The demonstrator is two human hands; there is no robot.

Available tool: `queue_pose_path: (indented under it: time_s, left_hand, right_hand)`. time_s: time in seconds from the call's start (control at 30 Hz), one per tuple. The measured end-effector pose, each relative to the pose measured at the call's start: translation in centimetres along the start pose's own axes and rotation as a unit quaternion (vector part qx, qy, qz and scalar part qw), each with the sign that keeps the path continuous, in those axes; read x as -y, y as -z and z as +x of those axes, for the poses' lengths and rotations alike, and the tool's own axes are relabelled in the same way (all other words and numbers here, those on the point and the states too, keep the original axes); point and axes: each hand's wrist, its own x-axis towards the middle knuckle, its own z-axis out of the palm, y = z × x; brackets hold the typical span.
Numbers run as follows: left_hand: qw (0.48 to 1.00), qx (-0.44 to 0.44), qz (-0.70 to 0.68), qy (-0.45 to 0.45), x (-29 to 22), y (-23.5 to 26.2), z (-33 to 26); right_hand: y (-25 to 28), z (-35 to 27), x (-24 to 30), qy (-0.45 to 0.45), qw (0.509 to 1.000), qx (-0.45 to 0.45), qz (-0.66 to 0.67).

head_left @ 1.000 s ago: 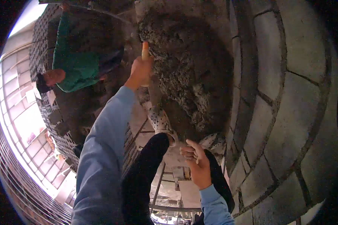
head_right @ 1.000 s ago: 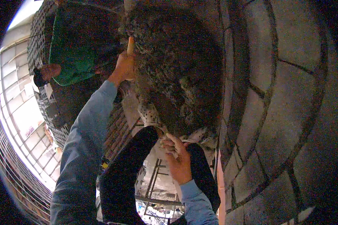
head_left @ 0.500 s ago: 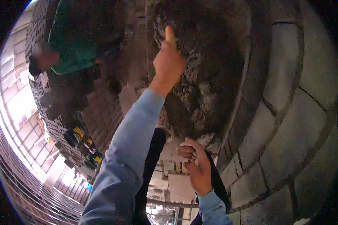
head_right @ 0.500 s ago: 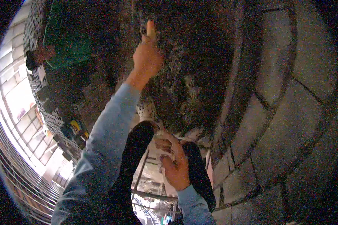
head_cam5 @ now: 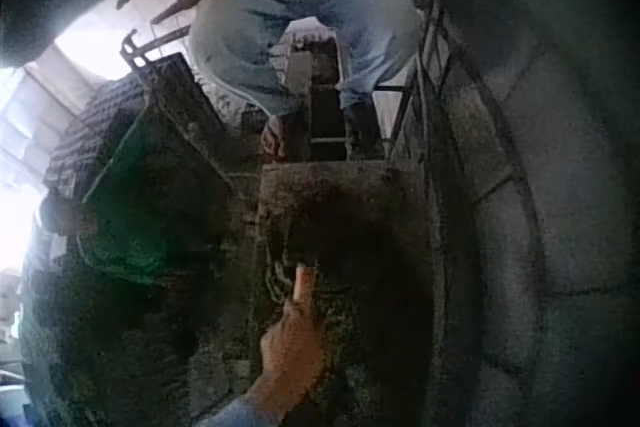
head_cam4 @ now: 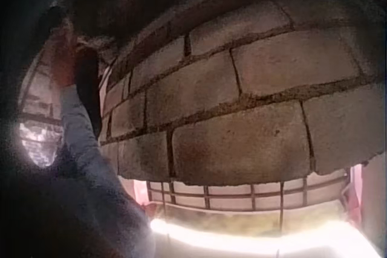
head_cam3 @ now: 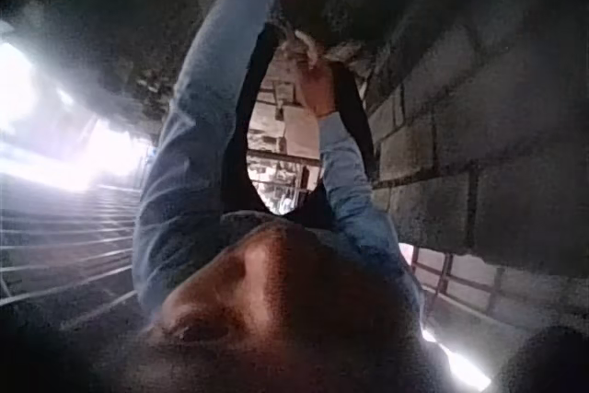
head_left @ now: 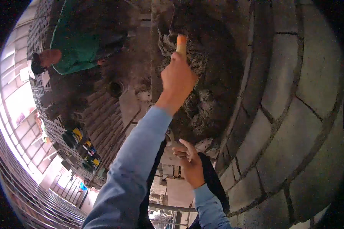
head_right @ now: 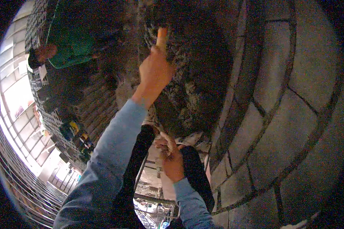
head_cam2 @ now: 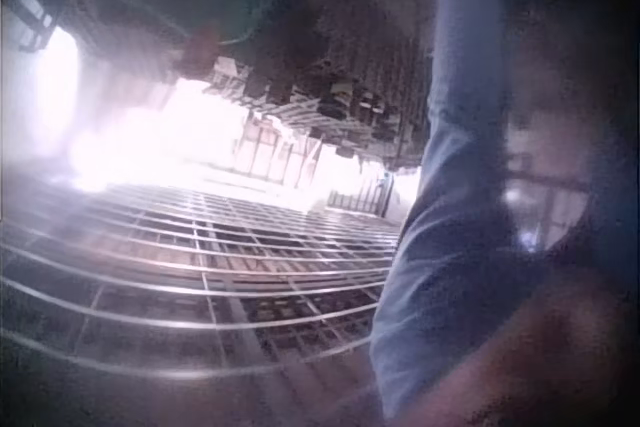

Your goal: The person scoops wet cement from a bucket using a trowel and applies it to a concrete block wall. They spread the cement along the top of the wall and smooth it out, while another person assists by pouring more cement from a bucket.

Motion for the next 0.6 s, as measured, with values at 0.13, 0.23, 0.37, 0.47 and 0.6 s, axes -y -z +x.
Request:
queue_pose_path:
  time_s: [0.13, 0.23, 0.37, 0.47, 0.6]
  left_hand:
    - [0.991, -0.009, 0.134, 0.007, -1.6, -1.2, -3.6]
    - [0.979, -0.098, 0.179, 0.022, -0.4, -5.6, -2.1]
    - [0.992, -0.028, 0.123, 0.01, -1.3, -2.7, -3.1]
    - [0.993, 0.048, 0.108, 0.018, -1.7, -0.7, -8.4]
    - [0.99, 0.029, 0.136, 0.021, -2.8, -5.3, -7.9]
  right_hand:
    - [0.4, 0.4, 0.2, 0.004, 1.0, -0.008, 0.011]
    - [-0.6, -0.4, 0.2, 0.019, 0.999, 0.029, 0.021]
    - [0.3, -0.1, -3.9, 0.035, 0.999, 0.0, 0.025]
    - [1.1, -0.7, -3.3, 0.002, 0.998, -0.03, 0.053]
    - [0.3, -1.8, -4.0, 0.004, 0.997, -0.026, 0.074]
